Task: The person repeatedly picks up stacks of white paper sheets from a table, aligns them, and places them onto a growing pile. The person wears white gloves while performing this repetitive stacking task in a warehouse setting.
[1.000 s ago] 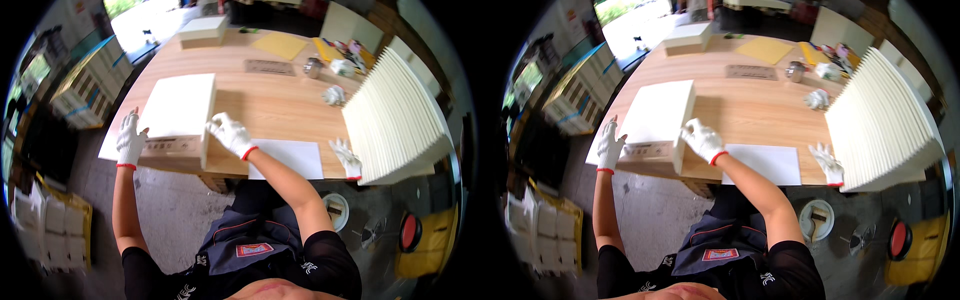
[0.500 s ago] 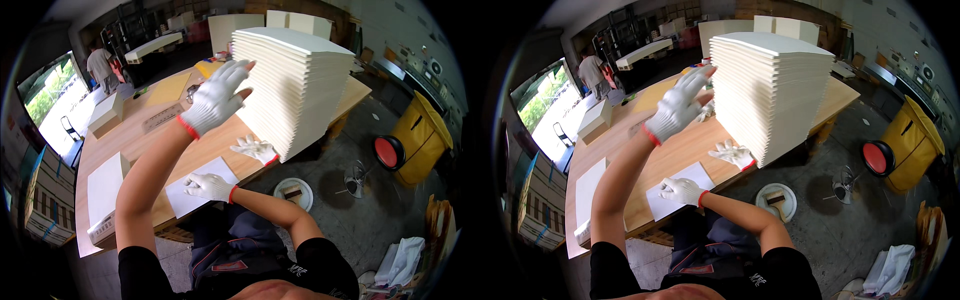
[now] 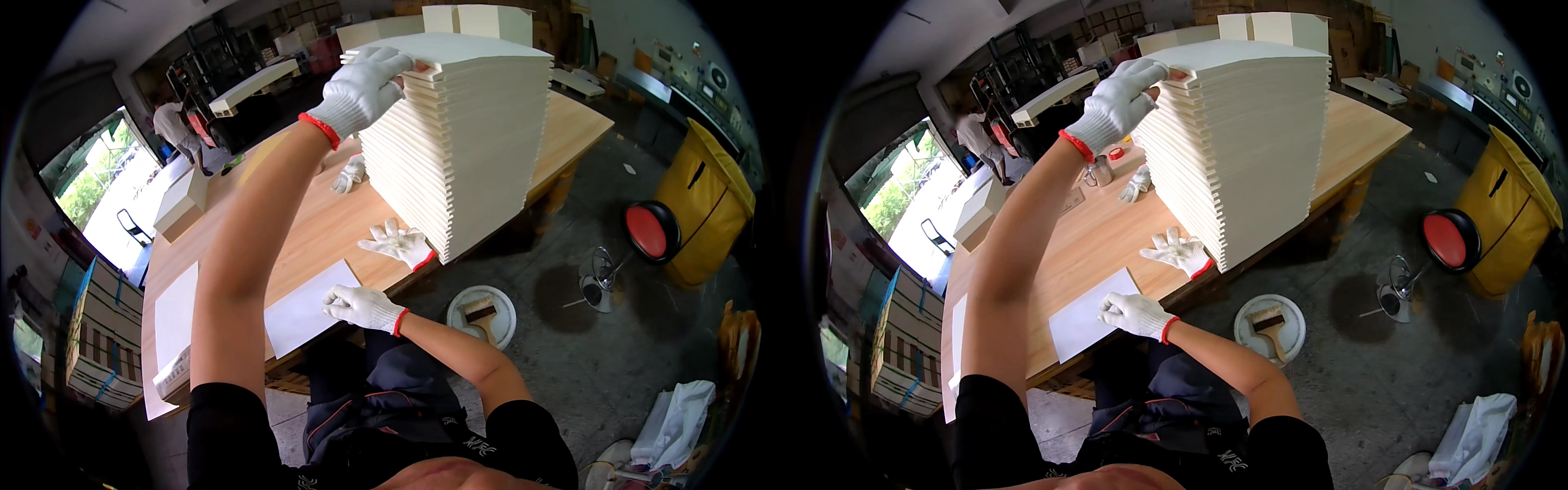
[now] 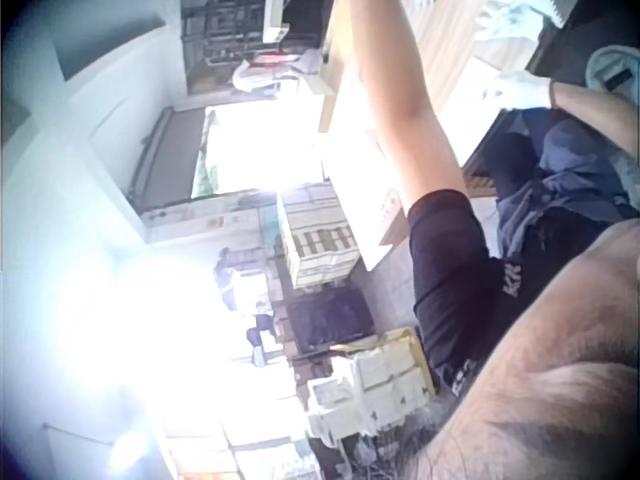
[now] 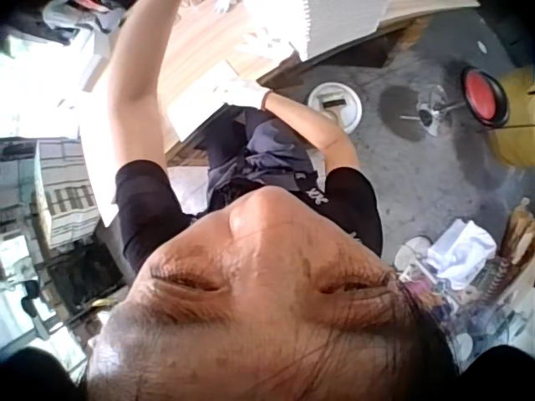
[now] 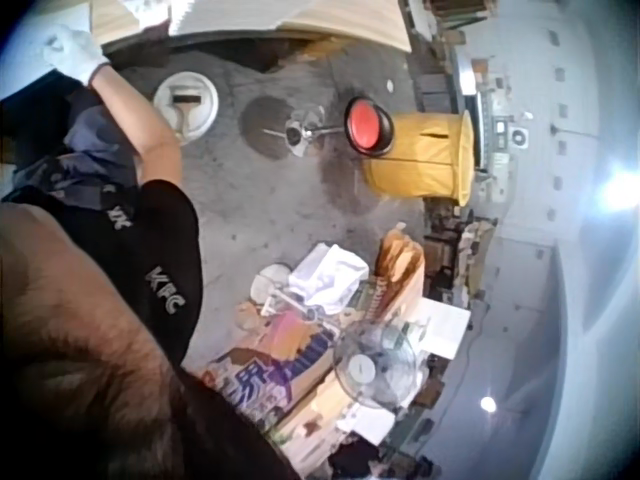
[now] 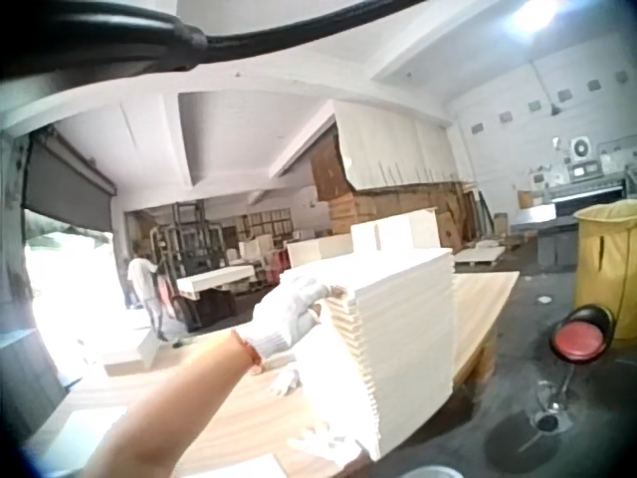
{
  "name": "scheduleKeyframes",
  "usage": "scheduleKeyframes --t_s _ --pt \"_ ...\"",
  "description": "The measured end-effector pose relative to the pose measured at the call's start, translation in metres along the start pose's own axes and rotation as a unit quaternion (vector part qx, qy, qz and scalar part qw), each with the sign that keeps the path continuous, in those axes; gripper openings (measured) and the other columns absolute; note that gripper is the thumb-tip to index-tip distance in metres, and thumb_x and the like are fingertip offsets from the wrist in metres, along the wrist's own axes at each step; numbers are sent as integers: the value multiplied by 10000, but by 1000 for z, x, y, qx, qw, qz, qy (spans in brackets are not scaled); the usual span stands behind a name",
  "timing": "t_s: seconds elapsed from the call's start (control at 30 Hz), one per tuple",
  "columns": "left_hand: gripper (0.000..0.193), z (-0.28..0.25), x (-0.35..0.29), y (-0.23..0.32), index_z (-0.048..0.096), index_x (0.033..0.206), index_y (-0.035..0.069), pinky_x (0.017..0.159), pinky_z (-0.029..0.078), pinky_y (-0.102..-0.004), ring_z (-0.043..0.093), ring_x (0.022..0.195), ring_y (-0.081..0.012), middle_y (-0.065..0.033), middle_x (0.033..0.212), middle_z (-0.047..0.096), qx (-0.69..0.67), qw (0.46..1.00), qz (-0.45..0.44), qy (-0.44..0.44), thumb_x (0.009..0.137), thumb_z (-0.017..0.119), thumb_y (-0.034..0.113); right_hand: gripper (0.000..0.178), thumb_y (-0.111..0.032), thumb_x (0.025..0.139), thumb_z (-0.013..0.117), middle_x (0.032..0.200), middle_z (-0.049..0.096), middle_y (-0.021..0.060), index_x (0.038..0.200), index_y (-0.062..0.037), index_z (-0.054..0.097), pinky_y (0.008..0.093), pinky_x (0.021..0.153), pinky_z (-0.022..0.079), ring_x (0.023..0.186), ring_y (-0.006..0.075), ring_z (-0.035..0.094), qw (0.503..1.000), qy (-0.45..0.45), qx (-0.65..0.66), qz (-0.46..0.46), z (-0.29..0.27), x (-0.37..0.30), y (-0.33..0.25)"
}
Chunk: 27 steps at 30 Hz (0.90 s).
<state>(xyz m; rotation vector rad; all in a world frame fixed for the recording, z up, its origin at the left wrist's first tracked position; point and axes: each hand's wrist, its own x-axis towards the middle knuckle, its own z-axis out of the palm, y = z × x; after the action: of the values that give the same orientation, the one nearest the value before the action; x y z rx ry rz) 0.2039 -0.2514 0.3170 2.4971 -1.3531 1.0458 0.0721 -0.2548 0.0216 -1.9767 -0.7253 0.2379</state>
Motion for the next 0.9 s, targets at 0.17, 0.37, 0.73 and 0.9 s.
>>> scheduleKeyframes --t_s 0.17,0.37,0.73,0.9 --pt "318 4 16 -6 641 1182 144 964 469 -408 563 1163 -300 -87 1259 591 1 1000 -23 -16 898 503 178 311 -452 934 591 926 729 70 1049 -164 611 417 770 509 891 275 687 1000 6 8 5 -4 -8 17" --pt "348 -5 63 -5 601 1208 72 894 489 -317 627 1009 -183 -88 1153 685 -107 979 -106 -137 953 412 216 292 -427 949 580 841 710 43 1036 -151 615 369 708 511 757 218 676 998 -18 61 14 -8 -19 36" --pt "246 37 106 3 577 1105 -131 758 656 -270 722 902 -312 -248 1048 665 -698 585 -411 25 1008 487 76 201 -248 973 560 850 655 9 1049 -71 618 270 661 515 706 102 617 991 -33 119 43 -6 -44 57" --pt "253 87 103 -107 625 1104 -69 789 605 -194 650 867 -187 -158 1093 665 -630 742 -230 -23 948 634 131 218 -293 973 575 820 656 15 1016 -84 619 287 637 508 673 117 619 987 -45 151 25 12 -39 50"
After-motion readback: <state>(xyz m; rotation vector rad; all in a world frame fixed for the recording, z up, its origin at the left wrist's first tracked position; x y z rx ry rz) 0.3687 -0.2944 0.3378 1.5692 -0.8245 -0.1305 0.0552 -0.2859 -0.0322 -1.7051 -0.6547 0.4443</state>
